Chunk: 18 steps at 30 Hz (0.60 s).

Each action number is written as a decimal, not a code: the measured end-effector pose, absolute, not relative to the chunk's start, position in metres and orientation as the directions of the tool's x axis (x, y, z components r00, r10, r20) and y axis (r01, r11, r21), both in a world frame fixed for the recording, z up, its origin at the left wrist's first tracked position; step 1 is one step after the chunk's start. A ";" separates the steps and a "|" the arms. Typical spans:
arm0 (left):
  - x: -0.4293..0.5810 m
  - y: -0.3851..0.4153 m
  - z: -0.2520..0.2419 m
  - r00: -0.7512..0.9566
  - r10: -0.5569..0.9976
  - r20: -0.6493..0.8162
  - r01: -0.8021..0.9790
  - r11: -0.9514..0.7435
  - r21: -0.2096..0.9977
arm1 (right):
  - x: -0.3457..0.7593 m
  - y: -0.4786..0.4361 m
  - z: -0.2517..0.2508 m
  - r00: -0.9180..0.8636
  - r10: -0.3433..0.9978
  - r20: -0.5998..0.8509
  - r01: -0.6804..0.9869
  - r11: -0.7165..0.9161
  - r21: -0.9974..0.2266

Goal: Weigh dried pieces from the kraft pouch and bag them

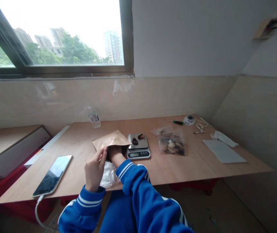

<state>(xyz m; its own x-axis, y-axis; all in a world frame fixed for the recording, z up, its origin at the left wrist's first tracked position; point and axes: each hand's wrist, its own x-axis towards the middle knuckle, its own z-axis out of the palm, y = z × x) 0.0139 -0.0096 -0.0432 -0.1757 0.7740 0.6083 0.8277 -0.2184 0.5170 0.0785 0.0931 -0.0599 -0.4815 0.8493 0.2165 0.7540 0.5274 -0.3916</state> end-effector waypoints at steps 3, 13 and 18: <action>0.012 -0.007 -0.043 -0.207 0.751 0.628 0.835 -0.200 0.513 | 0.081 0.093 -0.058 -0.453 0.862 0.227 0.788 0.507 -0.349; 0.006 -0.002 -0.040 -0.227 0.760 0.610 0.822 -0.187 0.539 | 0.112 0.036 -0.036 -0.424 0.810 0.404 0.825 0.530 -0.197; -0.005 0.005 -0.029 -0.266 0.737 0.621 0.833 -0.148 0.533 | 0.150 -0.009 -0.038 -0.259 0.598 0.759 0.675 0.674 -0.300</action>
<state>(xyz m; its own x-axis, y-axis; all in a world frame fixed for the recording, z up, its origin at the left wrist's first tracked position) -0.0054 0.0051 -0.0294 -0.2663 0.7371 0.6212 0.8334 -0.1477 0.5325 0.1498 -0.0091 -0.0378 -0.2588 0.5977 0.7588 0.6755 0.6735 -0.3001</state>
